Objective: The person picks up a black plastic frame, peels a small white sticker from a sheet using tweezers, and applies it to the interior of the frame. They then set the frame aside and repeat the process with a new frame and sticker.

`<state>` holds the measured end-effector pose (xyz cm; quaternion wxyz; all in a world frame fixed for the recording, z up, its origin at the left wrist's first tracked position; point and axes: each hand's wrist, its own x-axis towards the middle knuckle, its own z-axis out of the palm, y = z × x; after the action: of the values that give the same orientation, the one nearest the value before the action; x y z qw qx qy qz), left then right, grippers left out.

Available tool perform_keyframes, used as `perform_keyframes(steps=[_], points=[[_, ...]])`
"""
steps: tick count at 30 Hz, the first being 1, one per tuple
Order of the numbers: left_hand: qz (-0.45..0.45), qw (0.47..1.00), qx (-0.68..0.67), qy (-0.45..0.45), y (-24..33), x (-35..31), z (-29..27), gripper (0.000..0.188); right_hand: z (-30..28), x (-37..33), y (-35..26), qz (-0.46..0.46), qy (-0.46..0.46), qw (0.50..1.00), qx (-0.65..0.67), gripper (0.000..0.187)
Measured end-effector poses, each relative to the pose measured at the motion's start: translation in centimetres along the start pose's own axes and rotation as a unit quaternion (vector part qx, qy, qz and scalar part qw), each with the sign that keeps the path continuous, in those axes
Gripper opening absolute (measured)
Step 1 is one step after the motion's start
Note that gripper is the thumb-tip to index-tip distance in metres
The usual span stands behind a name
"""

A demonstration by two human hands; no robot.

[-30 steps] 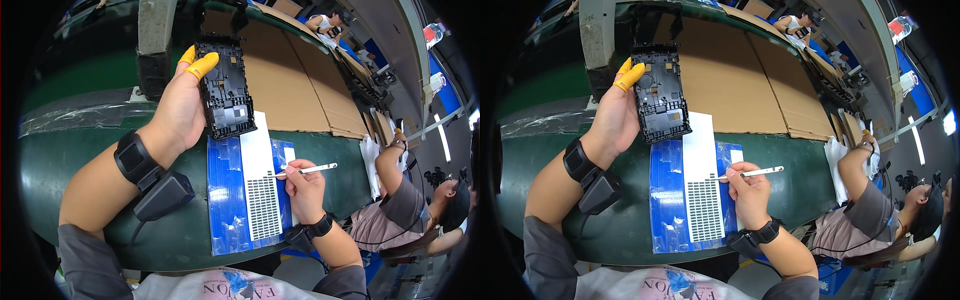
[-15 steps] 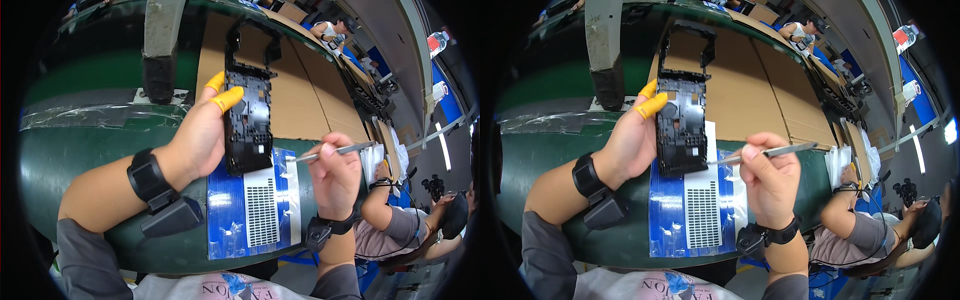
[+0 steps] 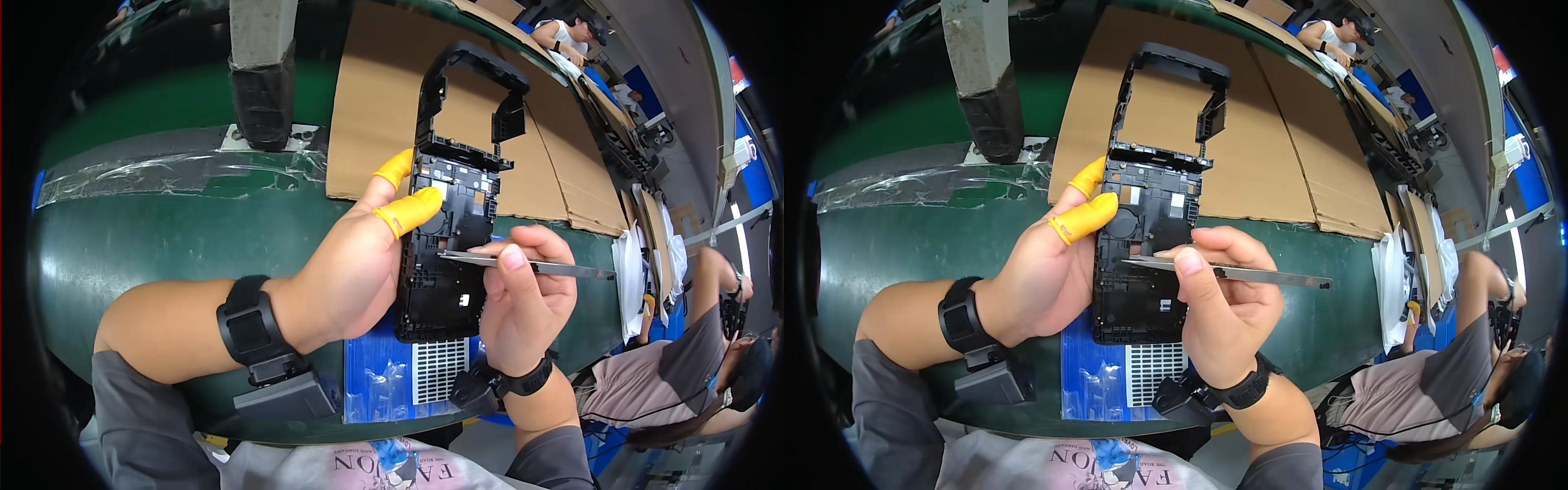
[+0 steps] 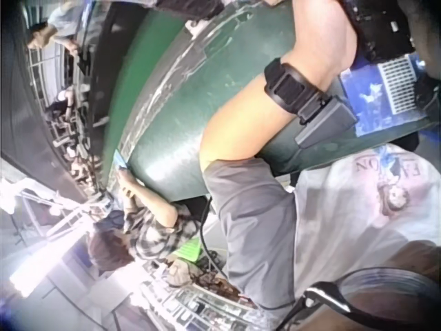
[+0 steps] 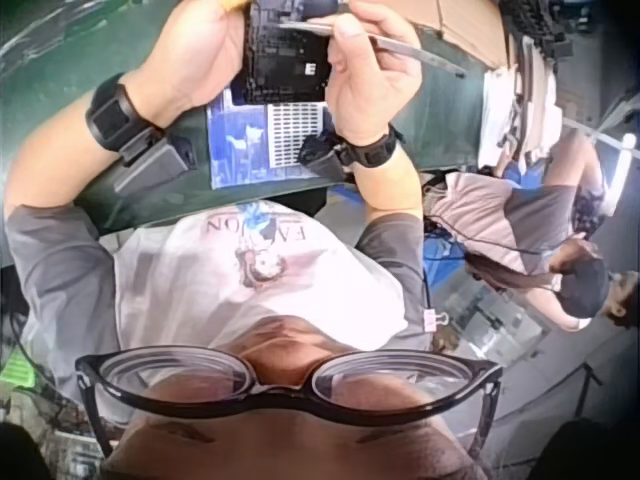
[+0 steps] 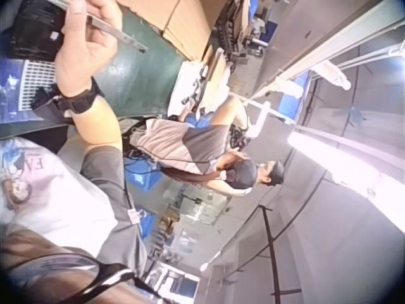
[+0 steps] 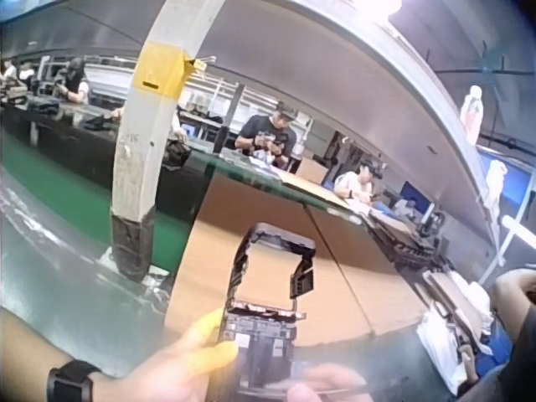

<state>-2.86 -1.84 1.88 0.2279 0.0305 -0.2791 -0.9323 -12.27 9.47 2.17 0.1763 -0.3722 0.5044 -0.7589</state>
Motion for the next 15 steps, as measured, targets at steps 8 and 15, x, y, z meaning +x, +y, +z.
perform_keyframes(steps=[8,15], points=[[0.003,1.0,-0.019,-0.009,-0.12,-0.39,0.4,0.038,-0.14,-0.26,-0.02,0.008,0.019,0.999,-0.04,0.021],[0.011,1.0,0.02,-0.021,-0.04,-0.59,0.38,0.043,-0.12,-0.37,-0.03,0.011,0.006,0.999,-0.043,0.021]])
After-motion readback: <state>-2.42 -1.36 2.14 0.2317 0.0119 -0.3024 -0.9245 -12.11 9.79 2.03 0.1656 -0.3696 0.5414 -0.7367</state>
